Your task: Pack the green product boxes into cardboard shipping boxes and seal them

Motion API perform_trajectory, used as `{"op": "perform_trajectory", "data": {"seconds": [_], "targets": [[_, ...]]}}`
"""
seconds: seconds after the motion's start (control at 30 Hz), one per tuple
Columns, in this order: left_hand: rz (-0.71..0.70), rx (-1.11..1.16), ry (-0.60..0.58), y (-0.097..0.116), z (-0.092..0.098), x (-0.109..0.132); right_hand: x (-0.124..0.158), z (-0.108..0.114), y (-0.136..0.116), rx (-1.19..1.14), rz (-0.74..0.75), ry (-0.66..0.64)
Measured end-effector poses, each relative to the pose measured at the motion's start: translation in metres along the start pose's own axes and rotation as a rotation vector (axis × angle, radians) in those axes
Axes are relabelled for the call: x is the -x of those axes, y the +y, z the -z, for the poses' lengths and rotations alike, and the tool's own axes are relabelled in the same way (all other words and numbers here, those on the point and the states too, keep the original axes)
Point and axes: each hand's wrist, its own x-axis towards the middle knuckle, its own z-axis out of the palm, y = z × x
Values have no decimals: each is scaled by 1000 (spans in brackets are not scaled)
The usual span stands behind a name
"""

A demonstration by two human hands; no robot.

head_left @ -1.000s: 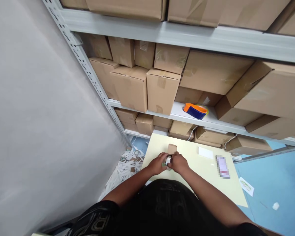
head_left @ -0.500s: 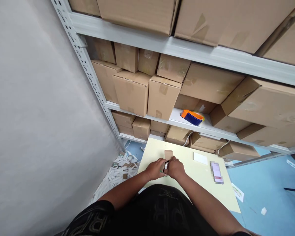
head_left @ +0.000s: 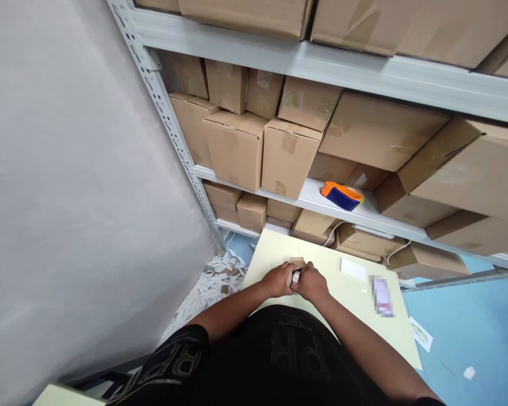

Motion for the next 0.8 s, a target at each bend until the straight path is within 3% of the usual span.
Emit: {"op": "perform_trajectory", "data": {"seconds": [0.2,0.5,0.67,0.8], "targets": [[-25,16,-9,1,-12,-7,-11,14,3,106,-16,-118],[-4,46,14,6,-16,-10,4,-3,20,27,35,90],[-10,110,11,6,-19,-16,3,1,21,-48,-36,-2],[-13,142,35,4,-24,-19,5,4,22,7,14,67]]}}
